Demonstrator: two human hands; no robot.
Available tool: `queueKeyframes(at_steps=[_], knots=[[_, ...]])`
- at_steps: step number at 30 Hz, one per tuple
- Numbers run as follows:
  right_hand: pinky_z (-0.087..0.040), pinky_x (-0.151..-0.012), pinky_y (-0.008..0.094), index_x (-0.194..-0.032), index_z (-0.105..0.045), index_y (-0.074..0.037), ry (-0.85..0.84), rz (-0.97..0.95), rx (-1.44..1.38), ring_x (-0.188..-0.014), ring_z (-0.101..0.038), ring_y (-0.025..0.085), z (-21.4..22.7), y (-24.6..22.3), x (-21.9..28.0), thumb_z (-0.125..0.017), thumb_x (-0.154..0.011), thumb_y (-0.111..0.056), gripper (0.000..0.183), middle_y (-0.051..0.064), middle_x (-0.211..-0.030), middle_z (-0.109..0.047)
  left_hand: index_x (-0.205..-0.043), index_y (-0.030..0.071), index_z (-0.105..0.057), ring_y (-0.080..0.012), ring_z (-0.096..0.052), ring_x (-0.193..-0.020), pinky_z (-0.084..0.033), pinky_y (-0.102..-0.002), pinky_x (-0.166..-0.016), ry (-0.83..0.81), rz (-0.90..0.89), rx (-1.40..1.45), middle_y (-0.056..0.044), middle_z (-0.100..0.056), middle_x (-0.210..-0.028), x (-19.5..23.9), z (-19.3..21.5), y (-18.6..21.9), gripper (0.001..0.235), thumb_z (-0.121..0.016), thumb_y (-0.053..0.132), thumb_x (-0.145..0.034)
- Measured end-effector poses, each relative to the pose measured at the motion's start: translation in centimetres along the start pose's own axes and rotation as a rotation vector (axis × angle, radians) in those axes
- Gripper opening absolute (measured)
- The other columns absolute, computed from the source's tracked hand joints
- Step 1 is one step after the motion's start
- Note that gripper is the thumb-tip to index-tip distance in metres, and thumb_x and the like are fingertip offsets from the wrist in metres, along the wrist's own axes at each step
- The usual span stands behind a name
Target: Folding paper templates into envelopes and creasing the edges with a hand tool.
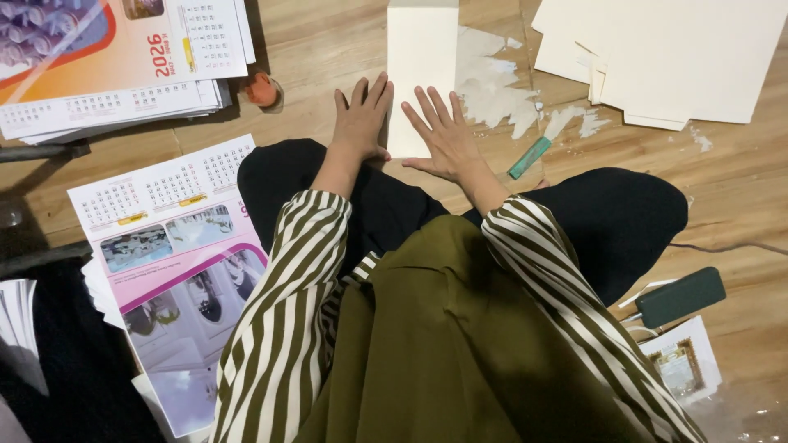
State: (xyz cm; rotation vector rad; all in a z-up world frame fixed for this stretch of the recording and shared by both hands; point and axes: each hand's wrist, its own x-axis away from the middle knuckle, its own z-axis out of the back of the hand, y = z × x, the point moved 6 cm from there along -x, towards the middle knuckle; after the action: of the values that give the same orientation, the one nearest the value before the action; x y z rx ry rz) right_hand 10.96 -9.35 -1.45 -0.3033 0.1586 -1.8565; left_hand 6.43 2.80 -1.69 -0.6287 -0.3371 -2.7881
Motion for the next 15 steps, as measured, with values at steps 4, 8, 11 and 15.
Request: queueKeyframes(at_steps=[4,8,11,15], knots=[[-0.01,-0.107,0.05,-0.143,-0.018,-0.01,0.042,0.058,0.051,-0.133,-0.014,0.037,-0.3,-0.7,0.8,-0.039,-0.082,-0.061,0.082,0.022,-0.145,-0.017,-0.14,0.009,-0.015,-0.0322,-0.014,-0.131,-0.016,-0.063,-0.101,0.01,0.004,0.022,-0.005,-0.013,-0.147,0.6,-0.3,0.5,0.124,-0.087,0.036,-0.042],[-0.039,-0.087,0.042,-0.128,-0.04,-0.001,0.138,0.114,0.205,-0.115,-0.041,0.036,0.5,-1.2,1.5,-0.047,-0.086,-0.043,0.06,0.022,-0.127,-0.043,-0.138,0.005,-0.018,-0.0341,-0.016,-0.13,-0.016,-0.062,-0.1,0.045,0.02,0.007,-0.01,-0.013,-0.146,0.7,-1.0,1.0,0.12,-0.085,0.039,-0.045],[-0.046,-0.069,0.035,-0.118,-0.048,0.0,0.267,0.091,0.138,-0.09,-0.05,0.028,3.1,-1.8,2.6,-0.05,-0.085,-0.025,0.042,0.016,-0.106,-0.051,-0.138,0.003,-0.019,-0.0355,-0.016,-0.129,-0.016,-0.063,-0.099,0.05,0.049,-0.016,-0.013,-0.013,-0.145,1.0,-1.6,1.1,0.117,-0.084,0.039,-0.047],[-0.048,-0.066,0.031,-0.112,-0.055,0.001,0.591,-0.151,-0.313,-0.071,-0.062,0.024,6.4,0.0,4.8,-0.056,-0.07,0.002,0.043,0.013,-0.085,-0.065,-0.136,0.0,-0.025,-0.0372,-0.016,-0.127,-0.018,-0.065,-0.096,0.118,0.03,-0.178,-0.013,-0.012,-0.143,1.0,-2.1,1.4,0.115,-0.08,0.049,-0.048]])
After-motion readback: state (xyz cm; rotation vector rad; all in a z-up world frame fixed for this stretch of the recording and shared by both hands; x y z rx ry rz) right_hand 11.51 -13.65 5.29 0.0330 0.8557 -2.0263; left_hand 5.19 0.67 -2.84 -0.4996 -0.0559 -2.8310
